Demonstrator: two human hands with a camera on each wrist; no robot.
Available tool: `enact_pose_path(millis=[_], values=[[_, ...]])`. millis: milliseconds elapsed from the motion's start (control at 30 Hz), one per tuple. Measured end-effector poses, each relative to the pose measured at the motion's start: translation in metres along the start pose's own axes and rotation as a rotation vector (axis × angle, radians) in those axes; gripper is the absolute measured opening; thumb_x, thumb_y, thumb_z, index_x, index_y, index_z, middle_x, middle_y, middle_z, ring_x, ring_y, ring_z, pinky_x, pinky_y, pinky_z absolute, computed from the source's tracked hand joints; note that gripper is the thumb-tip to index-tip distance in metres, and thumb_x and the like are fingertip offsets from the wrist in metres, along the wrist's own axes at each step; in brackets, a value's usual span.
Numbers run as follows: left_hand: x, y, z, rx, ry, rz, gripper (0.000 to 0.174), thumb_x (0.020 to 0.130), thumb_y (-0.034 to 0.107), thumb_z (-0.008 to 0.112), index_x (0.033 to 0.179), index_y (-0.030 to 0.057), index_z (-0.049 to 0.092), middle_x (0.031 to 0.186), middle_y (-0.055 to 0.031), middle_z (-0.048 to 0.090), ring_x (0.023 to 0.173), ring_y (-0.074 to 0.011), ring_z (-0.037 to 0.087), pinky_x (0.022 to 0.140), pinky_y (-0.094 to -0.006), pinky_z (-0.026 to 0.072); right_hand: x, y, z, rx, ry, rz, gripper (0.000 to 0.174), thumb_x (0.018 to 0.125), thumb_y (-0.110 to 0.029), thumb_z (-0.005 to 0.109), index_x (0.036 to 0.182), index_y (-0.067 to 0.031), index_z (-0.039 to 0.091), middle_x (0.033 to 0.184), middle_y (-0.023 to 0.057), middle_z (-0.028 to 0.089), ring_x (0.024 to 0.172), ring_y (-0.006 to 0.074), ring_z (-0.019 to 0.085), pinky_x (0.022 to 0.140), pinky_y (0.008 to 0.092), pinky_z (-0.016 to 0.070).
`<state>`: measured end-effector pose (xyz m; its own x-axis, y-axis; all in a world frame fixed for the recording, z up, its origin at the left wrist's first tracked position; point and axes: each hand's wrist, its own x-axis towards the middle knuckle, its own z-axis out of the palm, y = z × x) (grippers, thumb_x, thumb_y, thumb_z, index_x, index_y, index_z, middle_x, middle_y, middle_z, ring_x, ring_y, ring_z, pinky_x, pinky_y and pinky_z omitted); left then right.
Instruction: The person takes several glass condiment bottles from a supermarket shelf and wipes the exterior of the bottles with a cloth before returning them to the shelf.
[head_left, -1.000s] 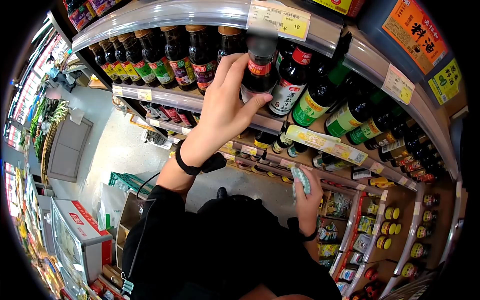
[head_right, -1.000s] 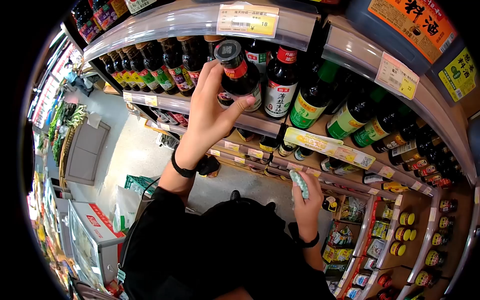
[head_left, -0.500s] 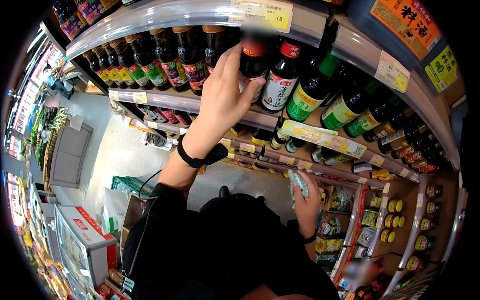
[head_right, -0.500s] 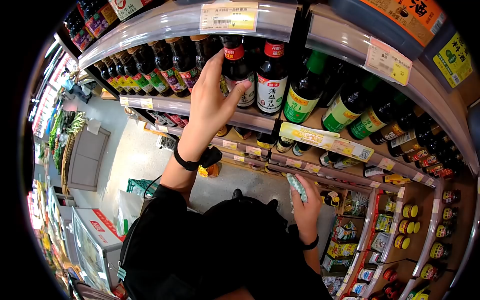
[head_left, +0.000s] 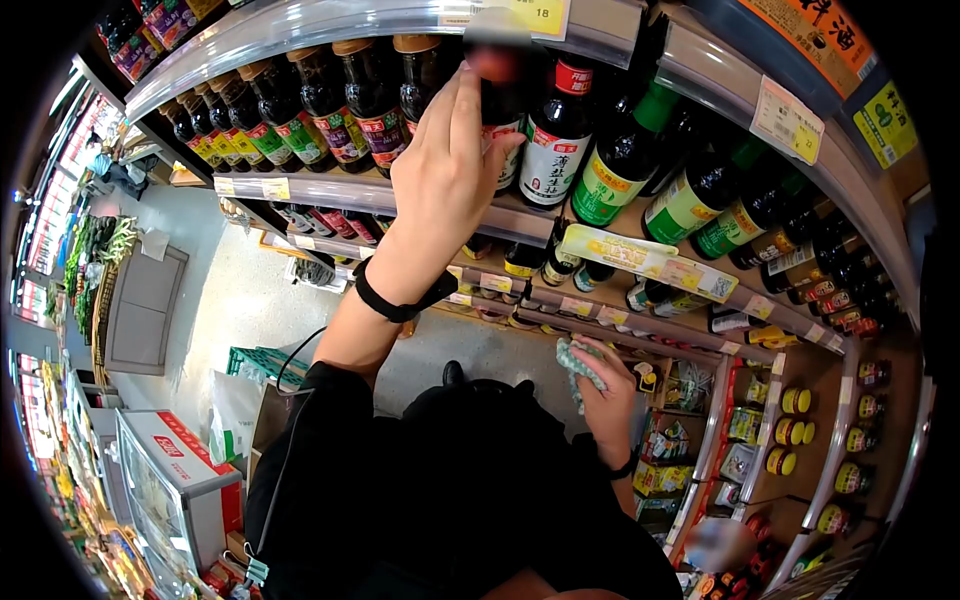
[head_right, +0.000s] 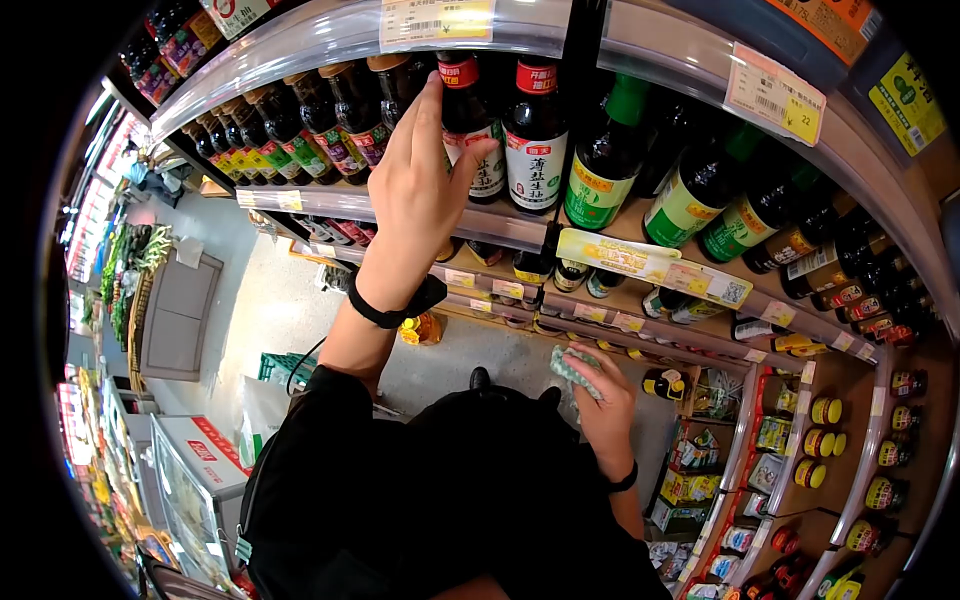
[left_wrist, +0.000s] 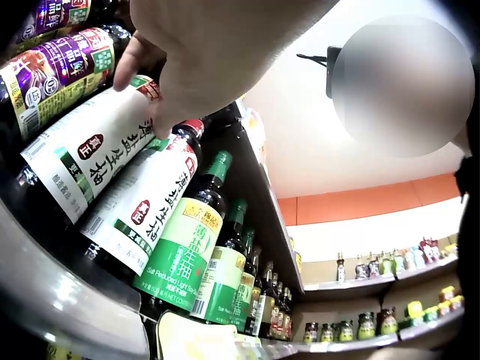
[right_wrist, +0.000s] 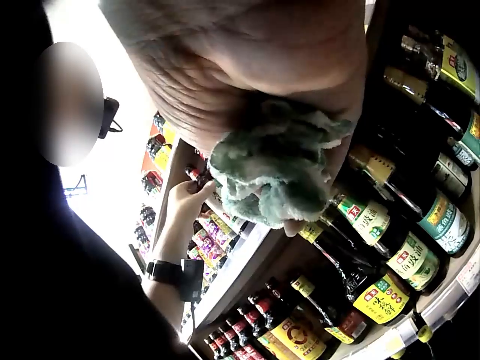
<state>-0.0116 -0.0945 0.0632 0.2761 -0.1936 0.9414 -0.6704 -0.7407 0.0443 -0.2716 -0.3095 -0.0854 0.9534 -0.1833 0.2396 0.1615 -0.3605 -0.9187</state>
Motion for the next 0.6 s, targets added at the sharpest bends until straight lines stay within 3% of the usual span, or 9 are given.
enact_pose_path(millis=[200, 400, 600], values=[[0.0, 0.001, 0.005, 0.014, 0.023, 0.018, 0.084, 0.087, 0.025, 0.094, 0.155, -0.0024, 0.056, 0.141, -0.0218, 0.072, 0.119, -0.0354, 0.076, 0.089, -0.038, 0.0643, -0.004, 0.004, -0.005, -0.01, 0.002, -0.007, 0.042, 0.088, 0.012, 0.068, 0.125, -0.0011, 0.083, 0.136, 0.0186, 0.077, 0.127, 0.0328, 0.075, 0.104, 0.0404, 0.0584], [0.0, -0.001, 0.009, 0.073, 0.033, 0.048, 0.077, 0.086, 0.016, 0.092, 0.155, 0.0059, 0.059, 0.145, -0.0161, 0.071, 0.119, -0.0324, 0.075, 0.088, -0.0358, 0.0641, -0.008, 0.01, -0.013, -0.022, -0.002, -0.02, 0.042, 0.087, 0.012, 0.069, 0.125, -0.0013, 0.083, 0.135, 0.0186, 0.077, 0.126, 0.0331, 0.075, 0.103, 0.0404, 0.059], [0.002, 0.012, 0.001, 0.123, -0.043, 0.051, 0.058, 0.088, 0.013, 0.09, 0.143, 0.008, 0.071, 0.148, -0.0188, 0.068, 0.11, -0.032, 0.075, 0.085, -0.0359, 0.0629, -0.008, 0.014, -0.023, -0.033, -0.002, -0.034, 0.042, 0.087, 0.012, 0.069, 0.125, -0.0012, 0.083, 0.134, 0.0189, 0.078, 0.124, 0.0334, 0.076, 0.102, 0.0405, 0.0597]])
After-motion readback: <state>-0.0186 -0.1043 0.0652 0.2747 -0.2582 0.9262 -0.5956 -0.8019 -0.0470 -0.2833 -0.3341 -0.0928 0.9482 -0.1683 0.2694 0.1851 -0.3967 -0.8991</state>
